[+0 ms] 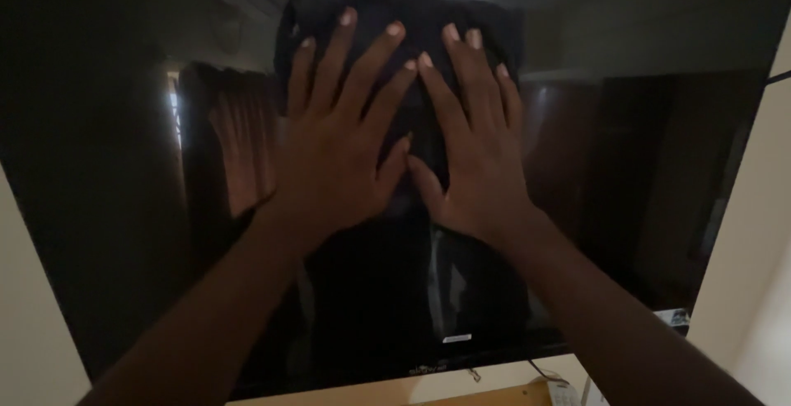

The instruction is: Wiping a television screen with a cloth.

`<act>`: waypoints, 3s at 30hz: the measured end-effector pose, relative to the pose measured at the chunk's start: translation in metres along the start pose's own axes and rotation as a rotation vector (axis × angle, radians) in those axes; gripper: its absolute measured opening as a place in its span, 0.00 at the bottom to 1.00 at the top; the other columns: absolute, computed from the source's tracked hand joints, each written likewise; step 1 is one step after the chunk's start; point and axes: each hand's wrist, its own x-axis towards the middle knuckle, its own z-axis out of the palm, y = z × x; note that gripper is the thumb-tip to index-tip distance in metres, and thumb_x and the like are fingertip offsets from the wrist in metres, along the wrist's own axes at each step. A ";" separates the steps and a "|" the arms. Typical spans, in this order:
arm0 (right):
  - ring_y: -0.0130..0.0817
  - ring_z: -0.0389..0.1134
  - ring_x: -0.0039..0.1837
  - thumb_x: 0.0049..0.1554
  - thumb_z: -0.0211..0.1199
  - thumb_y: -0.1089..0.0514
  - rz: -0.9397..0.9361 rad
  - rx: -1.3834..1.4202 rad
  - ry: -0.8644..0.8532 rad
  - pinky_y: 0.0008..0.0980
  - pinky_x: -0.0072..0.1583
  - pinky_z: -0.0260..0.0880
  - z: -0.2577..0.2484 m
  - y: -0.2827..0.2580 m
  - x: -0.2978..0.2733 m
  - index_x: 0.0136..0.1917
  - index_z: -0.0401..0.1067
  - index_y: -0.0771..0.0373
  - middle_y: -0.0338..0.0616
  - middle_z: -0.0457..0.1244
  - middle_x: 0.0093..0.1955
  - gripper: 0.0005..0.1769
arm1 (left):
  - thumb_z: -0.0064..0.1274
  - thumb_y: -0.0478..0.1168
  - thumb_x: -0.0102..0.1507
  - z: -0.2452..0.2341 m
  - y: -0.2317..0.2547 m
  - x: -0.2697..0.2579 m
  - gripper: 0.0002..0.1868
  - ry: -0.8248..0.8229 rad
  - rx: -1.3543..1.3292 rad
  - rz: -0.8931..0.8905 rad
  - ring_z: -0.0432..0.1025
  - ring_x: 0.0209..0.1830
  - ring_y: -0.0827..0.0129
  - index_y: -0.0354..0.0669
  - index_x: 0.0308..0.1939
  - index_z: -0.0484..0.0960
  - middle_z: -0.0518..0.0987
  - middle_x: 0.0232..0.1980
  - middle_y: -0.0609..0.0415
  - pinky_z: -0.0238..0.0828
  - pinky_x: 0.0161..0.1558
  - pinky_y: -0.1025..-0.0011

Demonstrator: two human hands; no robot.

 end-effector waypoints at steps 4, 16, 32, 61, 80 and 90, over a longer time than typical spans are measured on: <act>0.57 0.33 0.91 0.66 0.63 0.48 0.031 -0.002 -0.030 0.65 0.84 0.33 -0.003 -0.010 -0.013 0.86 0.45 0.60 0.56 0.35 0.89 0.45 | 0.59 0.47 0.69 0.002 0.011 -0.012 0.33 0.006 -0.016 -0.020 0.44 0.85 0.42 0.39 0.76 0.70 0.56 0.83 0.45 0.41 0.79 0.34; 0.59 0.34 0.87 0.57 0.65 0.54 0.168 0.055 -0.125 0.65 0.80 0.32 -0.006 -0.039 -0.053 0.83 0.47 0.65 0.61 0.37 0.86 0.47 | 0.59 0.44 0.61 -0.003 0.052 -0.042 0.37 -0.096 -0.125 -0.126 0.47 0.82 0.40 0.39 0.73 0.69 0.57 0.81 0.44 0.43 0.74 0.31; 0.60 0.36 0.86 0.49 0.65 0.66 0.405 0.096 -0.194 0.66 0.78 0.33 -0.002 -0.095 -0.123 0.79 0.53 0.64 0.58 0.40 0.84 0.47 | 0.66 0.51 0.48 -0.016 0.112 -0.094 0.53 -0.429 -0.333 -0.277 0.36 0.81 0.34 0.36 0.72 0.60 0.47 0.82 0.43 0.30 0.68 0.19; 0.62 0.30 0.86 0.54 0.60 0.62 0.495 0.205 -0.277 0.66 0.78 0.30 -0.003 -0.116 -0.186 0.82 0.47 0.63 0.60 0.36 0.86 0.45 | 0.56 0.45 0.57 -0.004 0.152 -0.143 0.44 -0.408 -0.373 -0.325 0.42 0.82 0.38 0.42 0.77 0.60 0.53 0.82 0.46 0.30 0.70 0.24; 0.62 0.30 0.85 0.54 0.55 0.57 0.419 0.199 -0.311 0.66 0.75 0.28 0.024 -0.081 -0.203 0.80 0.49 0.63 0.60 0.38 0.84 0.42 | 0.61 0.40 0.50 0.007 0.160 -0.132 0.56 -0.516 -0.380 -0.388 0.34 0.84 0.37 0.40 0.80 0.50 0.45 0.85 0.45 0.27 0.71 0.26; 0.65 0.33 0.87 0.60 0.48 0.54 0.330 0.204 -0.175 0.70 0.77 0.30 0.015 -0.060 -0.143 0.80 0.52 0.67 0.59 0.37 0.86 0.37 | 0.59 0.40 0.48 0.002 0.128 -0.085 0.56 -0.413 -0.314 -0.378 0.35 0.84 0.40 0.44 0.80 0.53 0.46 0.85 0.50 0.24 0.73 0.31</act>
